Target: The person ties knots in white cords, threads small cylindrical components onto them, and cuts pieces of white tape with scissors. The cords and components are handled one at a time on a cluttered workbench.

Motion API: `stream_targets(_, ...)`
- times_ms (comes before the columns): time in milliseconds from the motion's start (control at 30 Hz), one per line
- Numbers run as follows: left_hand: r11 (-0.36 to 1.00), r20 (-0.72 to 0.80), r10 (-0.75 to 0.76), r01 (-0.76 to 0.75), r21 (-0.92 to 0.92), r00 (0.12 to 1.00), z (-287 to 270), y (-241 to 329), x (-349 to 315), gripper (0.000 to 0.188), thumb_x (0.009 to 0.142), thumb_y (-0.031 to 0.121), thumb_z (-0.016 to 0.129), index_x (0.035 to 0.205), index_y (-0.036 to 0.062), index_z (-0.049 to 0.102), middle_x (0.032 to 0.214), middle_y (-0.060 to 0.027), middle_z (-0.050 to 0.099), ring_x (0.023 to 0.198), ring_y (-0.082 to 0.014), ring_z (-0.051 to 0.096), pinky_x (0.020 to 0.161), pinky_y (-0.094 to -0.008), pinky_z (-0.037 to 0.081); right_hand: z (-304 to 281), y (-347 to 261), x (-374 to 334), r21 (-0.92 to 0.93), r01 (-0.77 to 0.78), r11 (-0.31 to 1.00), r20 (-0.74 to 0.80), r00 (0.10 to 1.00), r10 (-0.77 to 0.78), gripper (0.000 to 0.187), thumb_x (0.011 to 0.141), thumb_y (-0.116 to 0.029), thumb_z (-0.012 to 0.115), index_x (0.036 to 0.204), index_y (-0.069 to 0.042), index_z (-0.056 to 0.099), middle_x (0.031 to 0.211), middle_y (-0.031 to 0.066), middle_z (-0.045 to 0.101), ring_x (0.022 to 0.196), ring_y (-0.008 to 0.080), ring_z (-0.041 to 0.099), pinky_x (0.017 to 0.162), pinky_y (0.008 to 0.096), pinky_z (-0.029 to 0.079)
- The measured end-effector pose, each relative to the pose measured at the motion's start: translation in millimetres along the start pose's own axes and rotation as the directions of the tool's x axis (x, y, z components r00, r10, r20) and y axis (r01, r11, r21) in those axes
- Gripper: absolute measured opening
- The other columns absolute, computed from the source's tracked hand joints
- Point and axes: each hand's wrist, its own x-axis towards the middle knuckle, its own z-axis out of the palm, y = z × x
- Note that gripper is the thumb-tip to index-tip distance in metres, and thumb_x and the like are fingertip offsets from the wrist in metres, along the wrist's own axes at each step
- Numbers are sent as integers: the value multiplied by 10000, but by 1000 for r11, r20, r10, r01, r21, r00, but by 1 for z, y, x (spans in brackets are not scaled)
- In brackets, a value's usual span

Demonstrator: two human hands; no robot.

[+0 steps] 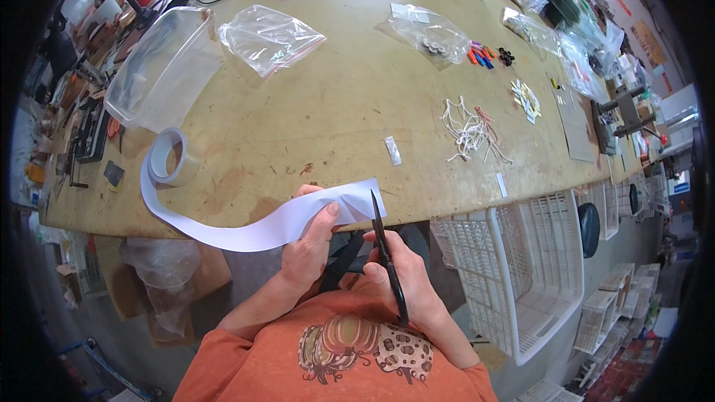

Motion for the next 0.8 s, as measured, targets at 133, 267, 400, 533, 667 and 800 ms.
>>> stream_targets(133, 1000, 1, -13, 13, -12, 1000, -1, 1, -1, 155, 918, 92, 564, 1032, 71, 460, 918, -14, 544, 841, -72, 539, 737, -236, 484, -1, -4, 0, -30, 1, 1000, -1, 1000, -1, 430, 840, -221, 675, 1143, 30, 500, 743, 128, 590, 648, 251, 611, 608, 339, 494)
stream_targets(267, 999, 11, -14, 15, -42, 1000, -1, 1, -1, 153, 917, 84, 559, 1034, 75, 461, 917, -14, 546, 845, -71, 537, 739, -237, 475, 0, -3, 0, -20, -7, 1000, -1, 1000, 7, 430, 838, -222, 678, 1140, 29, 502, 745, 128, 591, 650, 252, 612, 610, 338, 495)
stream_targets(400, 998, 19, -15, 16, -53, 1000, -2, 1, 0, 154, 918, 75, 552, 1039, 72, 457, 918, -14, 547, 848, -71, 536, 738, -241, 473, 0, -4, 1, -5, -15, 1000, -5, 1000, 15, 429, 835, -220, 683, 1136, 28, 503, 746, 129, 591, 654, 253, 613, 611, 338, 495)
stream_targets(533, 999, 33, -6, 7, -39, 999, -6, 0, 0, 151, 921, 70, 537, 1042, 68, 446, 940, -50, 570, 889, -131, 576, 804, -305, 497, 1, -2, 1, -43, 10, 999, -23, 1000, -11, 414, 831, -215, 687, 1119, 24, 509, 720, 124, 593, 637, 244, 615, 602, 335, 492)
stream_targets(667, 998, 53, 14, -11, -63, 998, -5, -1, 0, 148, 924, 63, 522, 1047, 70, 440, 956, -65, 575, 923, -163, 593, 847, -352, 506, 1, -3, 1, -27, 14, 1000, -28, 1000, -15, 393, 835, -212, 685, 1096, 25, 513, 661, 111, 606, 605, 236, 622, 587, 329, 491)
stream_targets(800, 997, 39, 8, -5, -71, 999, -3, 0, 0, 147, 924, 58, 529, 1046, 66, 446, 949, -42, 556, 894, -116, 561, 813, -307, 493, -1, -6, 2, -17, 10, 1000, -27, 1000, -11, 353, 847, -205, 678, 1055, 30, 517, 630, 112, 629, 614, 224, 661, 587, 308, 501)
